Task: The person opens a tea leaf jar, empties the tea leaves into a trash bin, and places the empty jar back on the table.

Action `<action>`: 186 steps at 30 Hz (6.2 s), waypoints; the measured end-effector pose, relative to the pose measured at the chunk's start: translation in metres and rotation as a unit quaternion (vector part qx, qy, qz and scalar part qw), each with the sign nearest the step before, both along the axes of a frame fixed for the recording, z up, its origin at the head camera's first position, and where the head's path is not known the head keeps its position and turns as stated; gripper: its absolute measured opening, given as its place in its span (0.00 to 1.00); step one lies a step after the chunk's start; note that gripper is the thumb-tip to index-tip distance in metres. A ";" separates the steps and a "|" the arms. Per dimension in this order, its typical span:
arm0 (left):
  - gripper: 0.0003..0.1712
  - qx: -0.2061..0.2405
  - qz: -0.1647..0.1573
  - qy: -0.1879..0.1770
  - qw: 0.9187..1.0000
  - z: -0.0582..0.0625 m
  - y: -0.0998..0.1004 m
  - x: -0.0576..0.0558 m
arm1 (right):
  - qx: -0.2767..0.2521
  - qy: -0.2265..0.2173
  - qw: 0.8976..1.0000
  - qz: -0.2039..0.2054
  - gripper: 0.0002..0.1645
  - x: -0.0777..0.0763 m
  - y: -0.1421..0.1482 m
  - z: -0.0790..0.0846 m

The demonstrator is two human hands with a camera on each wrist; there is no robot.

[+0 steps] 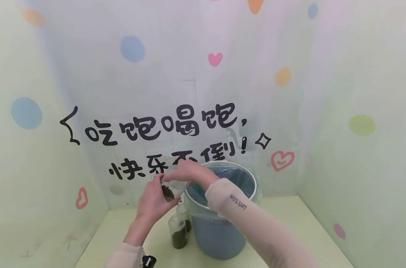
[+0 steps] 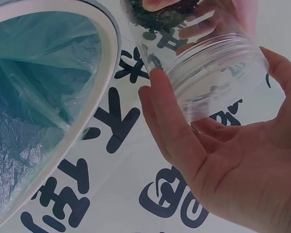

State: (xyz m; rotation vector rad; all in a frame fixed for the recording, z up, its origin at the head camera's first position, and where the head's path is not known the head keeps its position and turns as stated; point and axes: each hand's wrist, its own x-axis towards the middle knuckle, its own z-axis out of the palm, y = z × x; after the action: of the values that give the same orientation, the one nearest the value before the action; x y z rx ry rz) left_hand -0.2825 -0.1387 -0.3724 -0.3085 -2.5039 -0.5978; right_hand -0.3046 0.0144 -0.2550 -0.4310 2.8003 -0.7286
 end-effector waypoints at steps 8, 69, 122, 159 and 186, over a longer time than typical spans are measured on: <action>0.51 0.010 0.002 0.006 1.000 0.001 -0.004 -0.001 | -0.001 0.061 0.995 0.075 0.44 -0.003 0.001 0.003; 0.55 0.003 0.013 -0.027 1.000 -0.010 0.003 -0.001 | -0.040 0.062 0.992 0.103 0.38 -0.004 0.008 -0.011; 0.55 0.008 0.004 -0.030 1.000 -0.015 0.001 0.004 | -0.068 0.022 0.996 0.058 0.44 0.003 0.009 -0.015; 0.54 0.035 -0.002 -0.044 0.998 -0.022 -0.002 0.002 | -0.029 0.063 0.996 0.064 0.44 -0.007 0.040 -0.001; 0.59 0.066 0.015 -0.033 0.997 -0.028 -0.006 0.002 | -0.040 0.054 0.997 -0.026 0.45 -0.021 0.124 -0.012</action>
State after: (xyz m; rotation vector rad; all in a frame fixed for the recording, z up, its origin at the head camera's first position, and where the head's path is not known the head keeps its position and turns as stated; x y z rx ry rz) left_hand -0.2802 -0.1451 -0.4005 -0.2048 -2.5127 -0.7675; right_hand -0.3255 0.1385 -0.2674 -0.4256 2.9007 -0.8545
